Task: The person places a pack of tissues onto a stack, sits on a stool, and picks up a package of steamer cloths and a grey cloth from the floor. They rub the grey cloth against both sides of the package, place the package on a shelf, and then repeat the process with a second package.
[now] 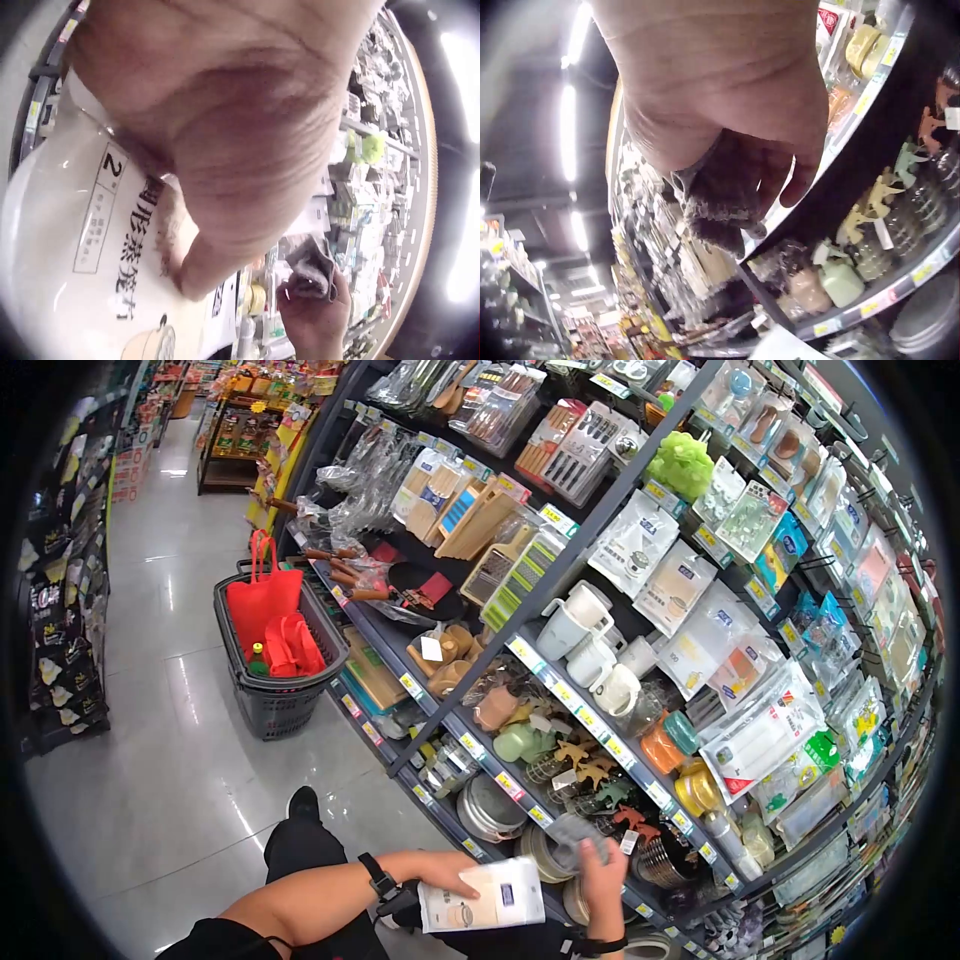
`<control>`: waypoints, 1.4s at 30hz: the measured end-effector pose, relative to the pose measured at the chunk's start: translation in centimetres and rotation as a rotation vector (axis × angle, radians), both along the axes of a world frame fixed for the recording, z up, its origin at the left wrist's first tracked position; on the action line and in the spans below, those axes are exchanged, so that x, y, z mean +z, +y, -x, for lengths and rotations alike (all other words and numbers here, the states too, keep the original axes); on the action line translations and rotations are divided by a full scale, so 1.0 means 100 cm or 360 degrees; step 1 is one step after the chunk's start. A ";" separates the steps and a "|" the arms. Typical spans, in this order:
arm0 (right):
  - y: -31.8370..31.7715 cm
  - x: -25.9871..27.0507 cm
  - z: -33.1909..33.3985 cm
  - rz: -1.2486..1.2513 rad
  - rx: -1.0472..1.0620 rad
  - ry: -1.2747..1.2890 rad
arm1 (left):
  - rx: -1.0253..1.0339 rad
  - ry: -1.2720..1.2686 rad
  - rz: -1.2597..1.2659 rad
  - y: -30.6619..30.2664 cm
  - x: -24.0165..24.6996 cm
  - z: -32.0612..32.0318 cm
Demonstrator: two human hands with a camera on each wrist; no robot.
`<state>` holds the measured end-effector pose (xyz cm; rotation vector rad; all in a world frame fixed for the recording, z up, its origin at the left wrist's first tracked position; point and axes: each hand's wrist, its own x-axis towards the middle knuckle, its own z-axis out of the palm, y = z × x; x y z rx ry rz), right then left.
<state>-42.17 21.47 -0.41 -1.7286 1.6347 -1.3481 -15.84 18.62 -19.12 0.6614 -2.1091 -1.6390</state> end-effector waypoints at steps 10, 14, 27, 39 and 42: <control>-0.074 -0.005 -0.138 0.0004 0.1122 -0.0856 | 0.1008 0.1560 -0.1078 0.053 0.038 -0.129; -0.073 -0.029 -0.211 0.0461 0.1490 -0.0532 | 0.1125 0.1634 -0.1253 0.081 0.055 -0.160; -0.073 -0.151 -0.233 0.0725 0.1597 0.0489 | 0.1260 0.2101 -0.1741 0.061 0.014 -0.149; -0.095 -0.141 -0.229 0.0516 0.1310 0.0541 | 0.1051 0.2082 -0.1772 0.036 0.008 -0.122; -0.046 -0.148 -0.244 0.0533 0.1809 0.0457 | 0.1224 0.1934 -0.1549 0.041 0.012 -0.126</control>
